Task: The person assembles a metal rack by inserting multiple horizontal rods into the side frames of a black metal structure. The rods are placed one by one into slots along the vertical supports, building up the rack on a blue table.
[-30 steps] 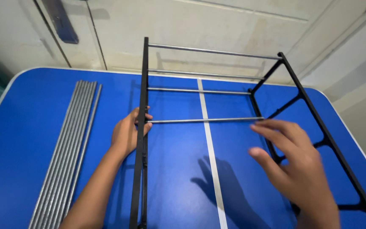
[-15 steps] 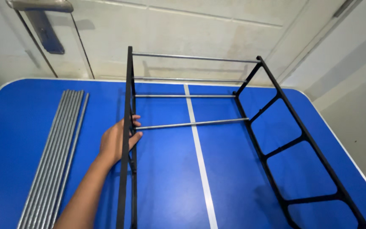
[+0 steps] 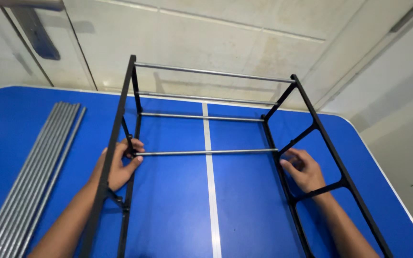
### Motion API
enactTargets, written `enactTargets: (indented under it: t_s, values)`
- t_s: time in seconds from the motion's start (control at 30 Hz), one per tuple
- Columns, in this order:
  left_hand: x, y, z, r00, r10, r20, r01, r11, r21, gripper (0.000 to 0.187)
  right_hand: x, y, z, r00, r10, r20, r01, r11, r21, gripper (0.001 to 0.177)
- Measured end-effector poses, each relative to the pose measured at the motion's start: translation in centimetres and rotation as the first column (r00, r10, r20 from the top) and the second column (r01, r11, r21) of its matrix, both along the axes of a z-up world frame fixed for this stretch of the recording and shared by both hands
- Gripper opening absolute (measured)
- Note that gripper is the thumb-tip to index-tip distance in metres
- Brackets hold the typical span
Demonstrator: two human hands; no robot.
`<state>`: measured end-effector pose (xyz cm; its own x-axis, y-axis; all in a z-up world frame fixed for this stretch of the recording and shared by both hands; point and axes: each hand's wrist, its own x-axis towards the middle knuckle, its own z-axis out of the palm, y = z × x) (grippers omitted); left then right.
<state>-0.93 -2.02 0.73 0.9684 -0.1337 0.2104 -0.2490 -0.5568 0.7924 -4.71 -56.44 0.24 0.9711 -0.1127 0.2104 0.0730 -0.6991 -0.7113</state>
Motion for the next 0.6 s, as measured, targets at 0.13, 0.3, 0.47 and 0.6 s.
enactTargets:
  t_s: [0.13, 0.3, 0.47, 0.6]
  values:
    - [0.1, -0.4, -0.1, 0.997, 0.000, 0.072, -0.002, 1.000, 0.020, 0.031, 1.7, 1.3, -0.1, 0.997, -0.057, -0.047, 0.056, 0.998, -0.015, 0.026]
    - [0.6, -1.0, 0.0, 0.998, 0.022, 0.057, -0.023, 1.000, 0.009, 0.024, 1.9, 1.4, -0.2, 0.996, 0.026, 0.081, -0.015, 0.991, -0.134, 0.033]
    - [0.2, -1.2, 0.6, 0.998, 0.062, 0.008, -0.062, 0.997, 0.041, 0.023, 1.7, 2.0, 0.0, 0.997, 0.003, 0.071, 0.002, 0.997, -0.079, 0.027]
    - [0.0, -1.6, 0.9, 0.995, 0.095, -0.008, -0.094, 0.992, 0.082, 0.022, 1.5, 2.7, 0.5, 0.999, -0.018, 0.046, 0.023, 0.993, -0.114, 0.030]
